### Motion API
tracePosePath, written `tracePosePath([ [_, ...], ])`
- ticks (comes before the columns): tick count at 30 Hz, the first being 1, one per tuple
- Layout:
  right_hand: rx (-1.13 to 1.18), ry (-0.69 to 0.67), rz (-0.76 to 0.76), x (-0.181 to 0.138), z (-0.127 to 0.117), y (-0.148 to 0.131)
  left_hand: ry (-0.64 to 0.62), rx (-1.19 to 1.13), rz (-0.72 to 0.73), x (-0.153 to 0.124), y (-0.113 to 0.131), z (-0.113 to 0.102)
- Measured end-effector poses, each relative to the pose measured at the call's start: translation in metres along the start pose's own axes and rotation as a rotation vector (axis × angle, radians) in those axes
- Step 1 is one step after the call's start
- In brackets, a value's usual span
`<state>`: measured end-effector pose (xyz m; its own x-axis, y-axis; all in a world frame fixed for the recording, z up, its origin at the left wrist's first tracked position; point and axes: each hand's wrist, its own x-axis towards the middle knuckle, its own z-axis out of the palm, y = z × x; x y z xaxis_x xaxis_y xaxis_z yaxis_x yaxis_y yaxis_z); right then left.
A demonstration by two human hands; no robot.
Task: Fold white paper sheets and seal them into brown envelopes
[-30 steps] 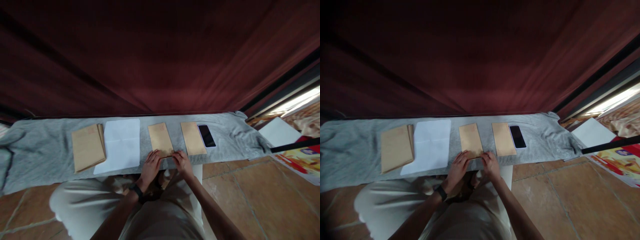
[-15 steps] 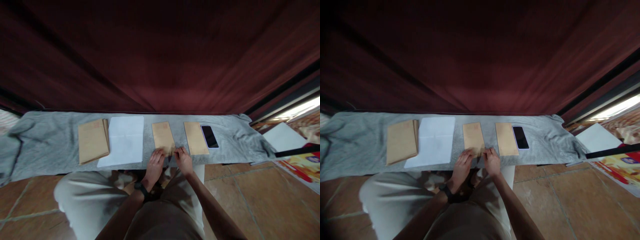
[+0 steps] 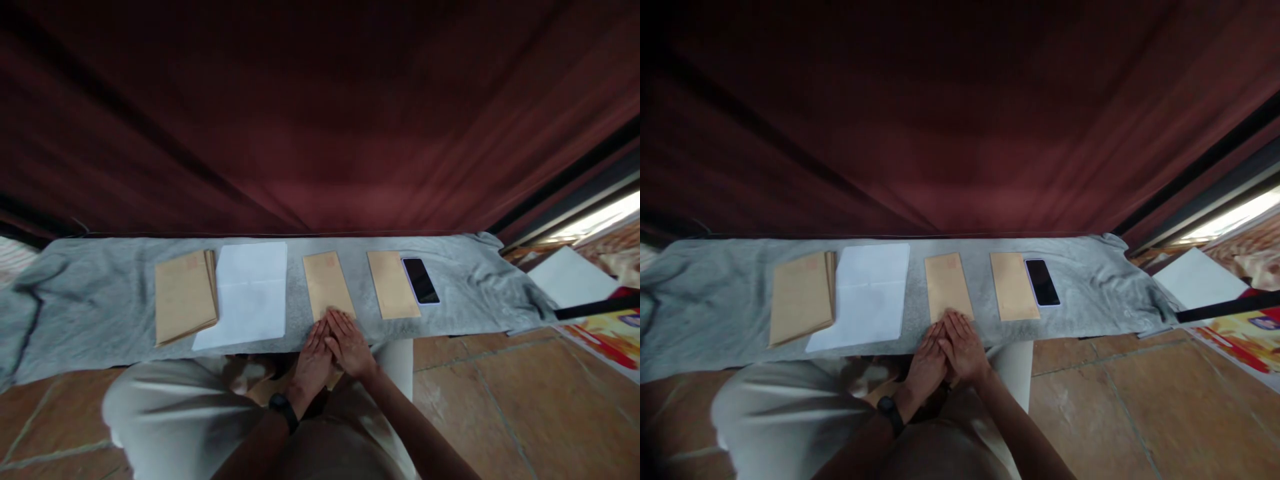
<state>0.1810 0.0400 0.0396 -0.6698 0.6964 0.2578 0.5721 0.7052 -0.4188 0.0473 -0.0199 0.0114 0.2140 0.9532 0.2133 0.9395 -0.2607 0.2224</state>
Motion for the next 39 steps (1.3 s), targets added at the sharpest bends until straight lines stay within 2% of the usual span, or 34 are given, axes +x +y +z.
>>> tracePosePath([
  [5, -0.106, -0.045, -0.049, -0.012, -0.012, 0.021, 0.029, 0.048, -0.017, -0.008, -0.005, -0.014],
  [9, -0.156, -0.025, -0.032, -0.017, -0.008, 0.025, 0.044, 0.013, -0.079, -0.007, -0.007, -0.023],
  [12, -0.195, 0.017, -0.008, -0.019, 0.003, 0.026, 0.038, -0.035, -0.043, 0.017, -0.003, -0.026],
  [15, -0.212, 0.049, -0.033, -0.022, 0.012, 0.028, -0.018, -0.092, 0.11, 0.059, 0.0, -0.024],
  [17, -0.205, 0.059, -0.056, -0.024, 0.013, 0.028, -0.044, -0.096, 0.118, 0.086, -0.002, -0.021],
  [22, -0.186, 0.091, -0.005, -0.023, 0.009, 0.026, -0.07, -0.063, 0.141, 0.122, -0.024, -0.011],
  [34, -0.221, 0.042, -0.034, -0.018, -0.001, 0.024, -0.013, 0.024, 0.052, 0.166, -0.083, -0.01],
  [39, -0.256, 0.052, -0.028, -0.017, -0.001, 0.022, -0.011, 0.047, -0.049, 0.173, -0.101, -0.02],
])
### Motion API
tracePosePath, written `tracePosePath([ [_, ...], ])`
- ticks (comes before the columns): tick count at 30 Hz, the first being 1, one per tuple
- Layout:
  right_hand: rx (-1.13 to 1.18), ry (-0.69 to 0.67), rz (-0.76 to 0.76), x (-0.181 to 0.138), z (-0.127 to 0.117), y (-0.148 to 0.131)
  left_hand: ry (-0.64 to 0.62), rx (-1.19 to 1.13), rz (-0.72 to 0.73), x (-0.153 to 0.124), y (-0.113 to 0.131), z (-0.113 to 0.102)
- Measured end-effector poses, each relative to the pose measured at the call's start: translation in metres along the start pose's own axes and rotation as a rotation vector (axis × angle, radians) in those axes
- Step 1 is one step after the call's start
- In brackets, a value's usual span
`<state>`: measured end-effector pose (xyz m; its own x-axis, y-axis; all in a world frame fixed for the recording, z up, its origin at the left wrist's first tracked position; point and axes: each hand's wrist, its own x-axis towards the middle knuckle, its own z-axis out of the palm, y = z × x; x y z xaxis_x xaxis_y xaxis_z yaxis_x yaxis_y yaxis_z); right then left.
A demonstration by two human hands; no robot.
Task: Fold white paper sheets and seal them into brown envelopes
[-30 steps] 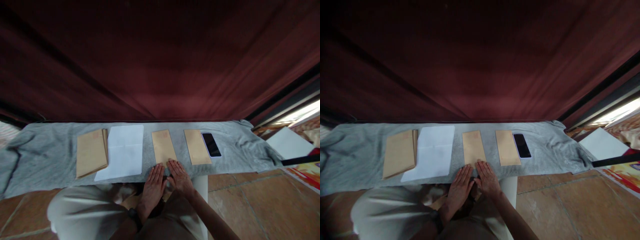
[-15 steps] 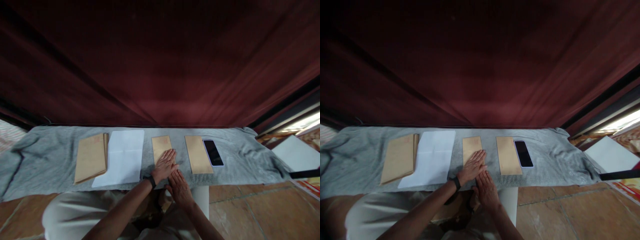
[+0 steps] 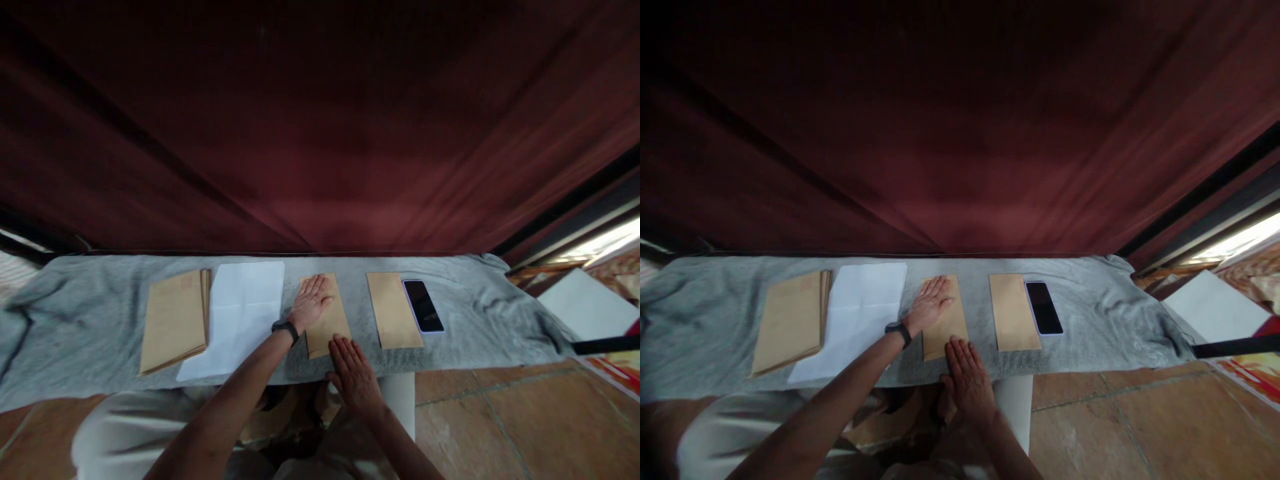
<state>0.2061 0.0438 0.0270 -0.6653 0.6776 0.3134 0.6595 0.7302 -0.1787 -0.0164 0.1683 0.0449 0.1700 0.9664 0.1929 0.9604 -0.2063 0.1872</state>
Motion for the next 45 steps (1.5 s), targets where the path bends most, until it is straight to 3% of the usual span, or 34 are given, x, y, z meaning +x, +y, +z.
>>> tracePosePath([
  [3, -0.007, 0.009, -0.008, -0.001, 0.001, 0.0, 0.024, -0.007, -0.05, -0.023, 0.009, -0.009],
  [9, -0.011, -0.007, -0.035, -0.003, 0.004, 0.003, 0.015, -0.074, 0.115, -0.129, 0.071, -0.012],
  [13, -0.007, -0.028, -0.025, -0.002, 0.005, 0.003, 0.012, -0.024, 0.096, -0.171, 0.084, -0.009],
  [19, -0.003, -0.009, 0.036, -0.005, -0.002, 0.003, 0.032, 0.039, 0.027, -0.176, 0.068, -0.016],
  [25, -0.009, 0.001, 0.086, -0.012, -0.008, 0.006, 0.033, 0.121, -0.066, -0.179, 0.07, -0.016],
  [28, 0.008, 0.033, 0.126, -0.006, -0.005, -0.004, 0.017, 0.169, -0.062, -0.179, 0.072, -0.013],
  [35, 0.088, 0.001, 0.023, 0.006, 0.007, -0.032, 0.001, 0.198, -0.004, -0.183, 0.067, -0.012],
  [45, -0.016, 0.011, 0.136, -0.013, -0.011, 0.005, 0.005, 0.067, -0.075, -0.18, 0.069, -0.013],
])
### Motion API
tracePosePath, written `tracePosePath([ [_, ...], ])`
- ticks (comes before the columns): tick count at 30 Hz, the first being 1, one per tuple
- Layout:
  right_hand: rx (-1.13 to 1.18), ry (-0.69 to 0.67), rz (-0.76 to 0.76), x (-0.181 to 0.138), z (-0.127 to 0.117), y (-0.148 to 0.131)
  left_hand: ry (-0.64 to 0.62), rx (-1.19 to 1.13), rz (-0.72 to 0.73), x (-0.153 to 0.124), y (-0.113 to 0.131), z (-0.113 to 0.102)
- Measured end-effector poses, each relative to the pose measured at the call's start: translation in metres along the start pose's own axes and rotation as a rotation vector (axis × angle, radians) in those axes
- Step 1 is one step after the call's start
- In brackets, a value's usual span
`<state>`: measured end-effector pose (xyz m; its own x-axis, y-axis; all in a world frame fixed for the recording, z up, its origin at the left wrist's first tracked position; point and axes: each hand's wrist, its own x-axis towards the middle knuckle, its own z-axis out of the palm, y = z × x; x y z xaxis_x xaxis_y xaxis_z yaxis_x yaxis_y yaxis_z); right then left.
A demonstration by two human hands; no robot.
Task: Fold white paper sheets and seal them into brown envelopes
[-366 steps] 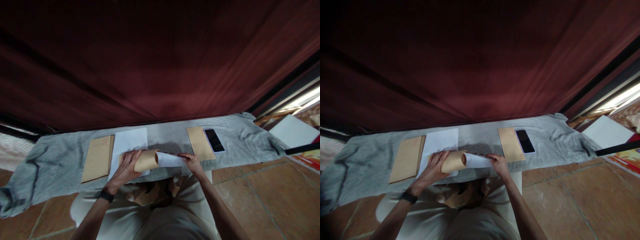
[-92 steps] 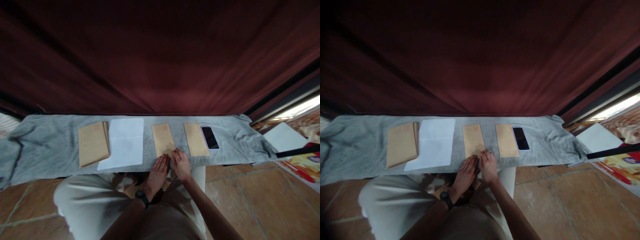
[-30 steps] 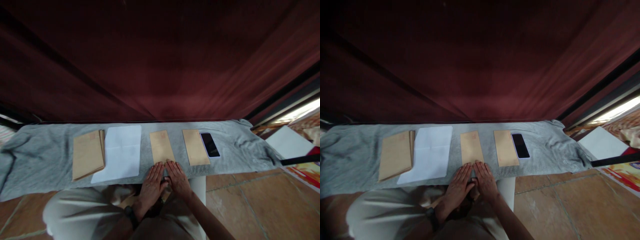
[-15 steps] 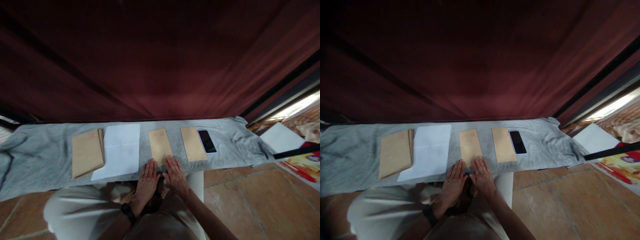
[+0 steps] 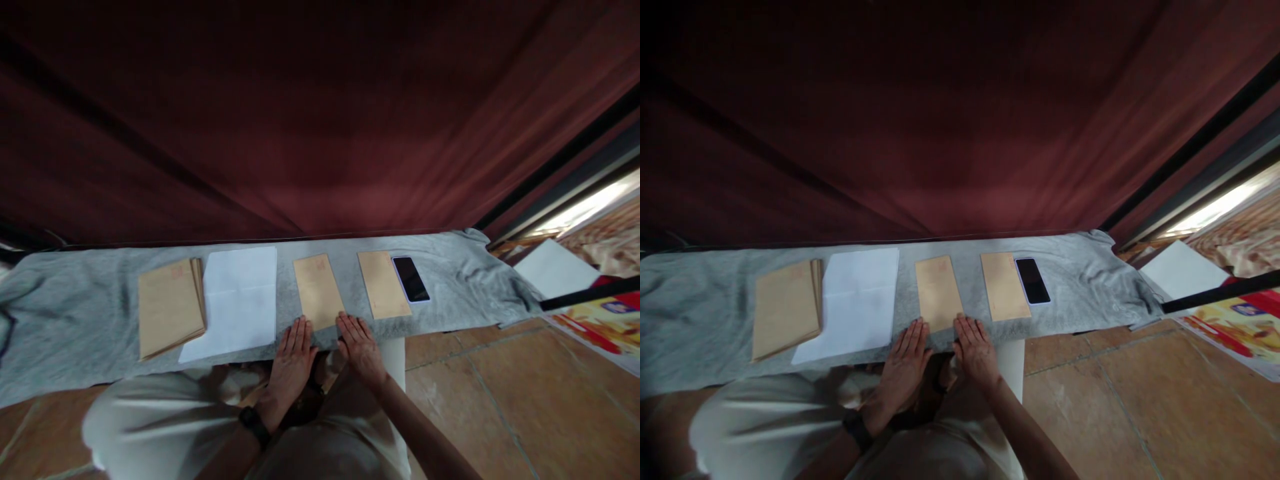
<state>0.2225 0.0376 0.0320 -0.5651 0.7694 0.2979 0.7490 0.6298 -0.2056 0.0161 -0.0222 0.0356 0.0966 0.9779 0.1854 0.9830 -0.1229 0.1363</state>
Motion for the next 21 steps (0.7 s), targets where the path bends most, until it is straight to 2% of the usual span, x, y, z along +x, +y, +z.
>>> tracePosePath([
  [4, 0.013, 0.035, 0.017, 0.0, 0.002, -0.001, 0.052, -0.286, -0.103, 0.008, -0.002, -0.005],
  [9, 0.028, 0.082, 0.044, 0.001, 0.011, -0.009, 0.148, -0.715, -0.404, 0.027, 0.0, -0.002],
  [15, 0.031, 0.074, 0.117, 0.007, 0.013, -0.02, 0.072, -0.995, -0.716, 0.053, -0.001, -0.002],
  [17, 0.01, 0.055, 0.151, 0.012, 0.011, -0.025, 0.044, -1.028, -0.72, 0.059, 0.002, -0.01],
  [21, -0.005, 0.057, 0.246, 0.025, 0.002, -0.031, 0.085, -1.116, -0.577, 0.067, 0.023, -0.035],
])
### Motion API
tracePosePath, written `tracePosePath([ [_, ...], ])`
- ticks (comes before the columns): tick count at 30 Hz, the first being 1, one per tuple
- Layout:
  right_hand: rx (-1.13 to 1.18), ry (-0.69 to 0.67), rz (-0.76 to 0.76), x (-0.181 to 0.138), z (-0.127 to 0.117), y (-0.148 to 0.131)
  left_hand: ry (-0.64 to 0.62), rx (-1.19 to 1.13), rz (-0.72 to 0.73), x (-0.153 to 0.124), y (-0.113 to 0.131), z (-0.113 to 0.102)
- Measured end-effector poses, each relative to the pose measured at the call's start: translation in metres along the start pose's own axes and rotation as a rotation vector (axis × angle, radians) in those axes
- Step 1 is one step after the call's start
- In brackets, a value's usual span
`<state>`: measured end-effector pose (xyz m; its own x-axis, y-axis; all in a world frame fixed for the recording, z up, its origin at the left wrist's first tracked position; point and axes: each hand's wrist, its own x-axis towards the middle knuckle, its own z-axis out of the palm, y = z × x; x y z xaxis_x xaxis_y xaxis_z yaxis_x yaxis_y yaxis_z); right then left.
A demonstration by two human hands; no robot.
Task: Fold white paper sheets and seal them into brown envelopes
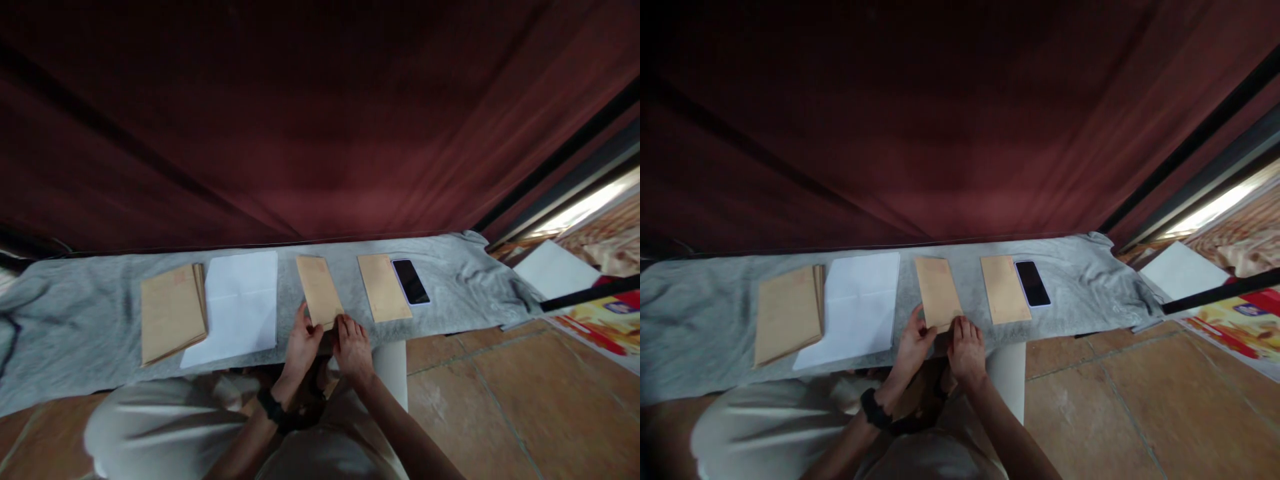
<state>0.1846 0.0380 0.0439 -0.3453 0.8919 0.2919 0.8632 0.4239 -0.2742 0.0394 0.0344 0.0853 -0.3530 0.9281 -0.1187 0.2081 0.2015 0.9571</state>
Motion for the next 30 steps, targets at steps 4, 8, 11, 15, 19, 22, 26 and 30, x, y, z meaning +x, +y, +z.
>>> tracePosePath([
  [4, 0.193, -0.02, 0.11, 0.02, -0.012, -0.001, -0.059, -0.045, 0.152, -0.008, 0.031, 0.008],
  [8, 0.826, 0.032, 0.394, 0.037, -0.014, -0.001, 0.031, -0.037, 0.166, -0.002, 0.028, 0.004],
  [11, 1.364, -0.017, 0.674, 0.038, -0.007, -0.008, 0.09, -0.096, -0.005, 0.004, 0.005, -0.001],
  [15, 1.708, -0.098, 0.824, 0.029, 0.004, -0.024, -0.032, -0.381, -0.248, 0.003, -0.018, 0.001],
  [19, 1.64, -0.17, 0.777, 0.022, 0.014, -0.03, -0.062, -0.442, -0.273, 0.006, -0.021, 0.0],
  [22, 1.504, -0.287, 0.721, 0.017, 0.016, -0.023, -0.02, -0.324, -0.244, 0.016, -0.024, -0.006],
  [26, 1.28, -0.292, 0.584, 0.006, 0.005, -0.009, 0.027, -0.076, -0.199, 0.023, -0.032, -0.016],
  [30, 0.603, -0.068, 0.004, -0.003, -0.006, -0.001, 0.046, 0.156, -0.099, 0.016, -0.034, -0.018],
])
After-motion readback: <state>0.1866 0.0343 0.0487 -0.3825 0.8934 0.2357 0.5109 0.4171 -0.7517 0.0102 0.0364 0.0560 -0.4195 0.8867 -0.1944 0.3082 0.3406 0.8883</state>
